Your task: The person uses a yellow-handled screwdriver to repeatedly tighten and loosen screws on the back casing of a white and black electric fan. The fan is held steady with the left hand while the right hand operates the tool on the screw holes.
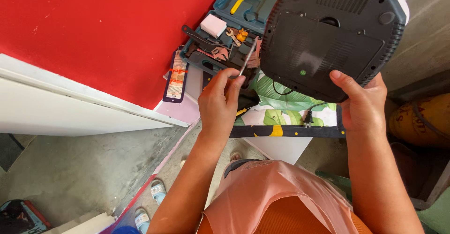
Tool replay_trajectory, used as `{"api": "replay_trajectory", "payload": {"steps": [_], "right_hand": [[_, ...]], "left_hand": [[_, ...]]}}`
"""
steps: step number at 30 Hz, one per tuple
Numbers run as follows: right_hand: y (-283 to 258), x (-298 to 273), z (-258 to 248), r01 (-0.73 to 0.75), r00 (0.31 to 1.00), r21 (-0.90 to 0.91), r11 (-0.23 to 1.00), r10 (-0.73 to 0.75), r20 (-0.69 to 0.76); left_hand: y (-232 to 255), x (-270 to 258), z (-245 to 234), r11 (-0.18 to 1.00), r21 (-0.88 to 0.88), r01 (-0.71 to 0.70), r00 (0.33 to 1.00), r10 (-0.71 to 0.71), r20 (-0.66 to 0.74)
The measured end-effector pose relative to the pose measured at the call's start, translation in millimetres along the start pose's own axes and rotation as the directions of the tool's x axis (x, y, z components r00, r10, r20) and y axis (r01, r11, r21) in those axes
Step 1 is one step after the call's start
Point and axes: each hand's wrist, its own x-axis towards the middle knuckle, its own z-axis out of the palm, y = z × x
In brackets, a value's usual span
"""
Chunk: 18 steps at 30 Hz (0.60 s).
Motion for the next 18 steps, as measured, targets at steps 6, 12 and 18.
{"api": "replay_trajectory", "payload": {"steps": [6, 12, 18], "right_hand": [[10.8, -8.1, -6.7, 0.032, 0.999, -0.037, 0.999, -0.031, 0.038], [19.3, -15.8, -1.5, -0.008, 0.999, -0.089, 0.996, 0.011, 0.031], [22.4, -20.3, -0.5, -0.001, 0.997, -0.092, 0.996, 0.008, 0.079]], "left_hand": [[-3.3, 0.4, -1.0, 0.987, -0.160, 0.010, 0.999, -0.018, -0.048], [0.8, -8.7, -12.3, 0.983, 0.094, -0.155, 0.985, 0.161, -0.056], [1.8, -19.0, -18.4, 0.967, 0.159, -0.199, 0.976, 0.210, -0.054]]}}
